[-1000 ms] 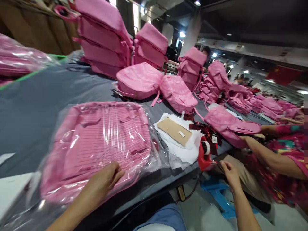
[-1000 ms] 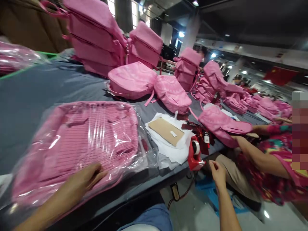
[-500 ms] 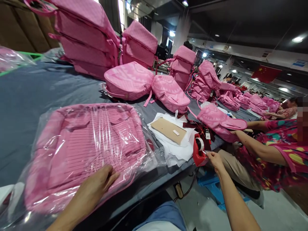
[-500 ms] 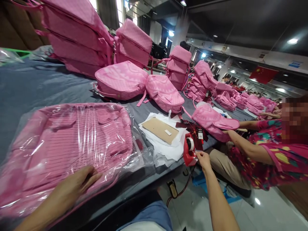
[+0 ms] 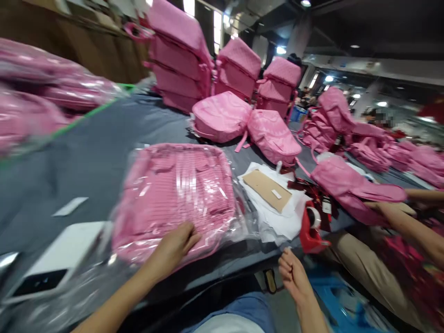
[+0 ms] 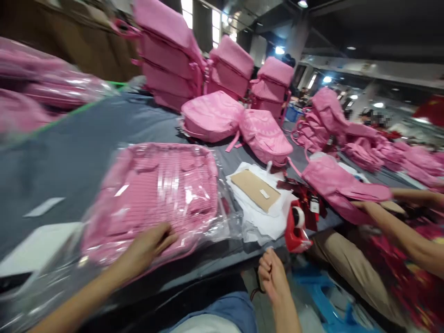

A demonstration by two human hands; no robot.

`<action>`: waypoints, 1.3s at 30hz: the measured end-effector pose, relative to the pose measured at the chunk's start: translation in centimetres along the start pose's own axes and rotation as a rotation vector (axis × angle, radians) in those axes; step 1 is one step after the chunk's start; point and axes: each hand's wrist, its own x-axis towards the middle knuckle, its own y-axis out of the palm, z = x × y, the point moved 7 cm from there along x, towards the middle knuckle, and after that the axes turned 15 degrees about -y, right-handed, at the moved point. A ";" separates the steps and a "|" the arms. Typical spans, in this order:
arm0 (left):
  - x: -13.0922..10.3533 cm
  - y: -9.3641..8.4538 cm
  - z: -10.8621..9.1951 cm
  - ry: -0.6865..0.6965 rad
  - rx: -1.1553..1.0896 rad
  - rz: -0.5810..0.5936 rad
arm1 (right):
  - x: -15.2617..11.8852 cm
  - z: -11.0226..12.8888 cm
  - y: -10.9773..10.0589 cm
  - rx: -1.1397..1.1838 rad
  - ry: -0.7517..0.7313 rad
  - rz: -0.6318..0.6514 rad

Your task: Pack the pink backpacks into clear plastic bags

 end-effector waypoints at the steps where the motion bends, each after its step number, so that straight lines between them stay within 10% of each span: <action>1: -0.2 0.0 -0.3 0.005 -0.011 0.006 | -0.5 0.3 3.3 0.108 0.026 0.181; 5: 0.0 0.0 -0.9 -0.024 0.017 0.006 | -1.9 7.5 13.6 0.351 -0.142 0.940; 8: 0.1 -0.2 -1.1 -0.043 0.042 -0.017 | -0.4 12.1 19.5 -0.006 -0.345 1.330; 16: 0.0 -0.3 -1.4 -0.034 0.013 -0.058 | 3.8 10.5 29.9 -0.787 -0.550 1.784; 29: 0.0 0.1 -1.4 -0.031 0.063 -0.037 | 5.7 9.6 28.3 -1.343 -0.927 1.252; 35: 0.1 0.3 -1.3 -0.019 0.069 -0.039 | 0.0 9.9 24.0 -0.957 -1.641 1.390; 39: 0.2 0.5 -1.3 0.004 0.086 -0.034 | -0.1 7.5 22.5 -1.044 -1.643 1.470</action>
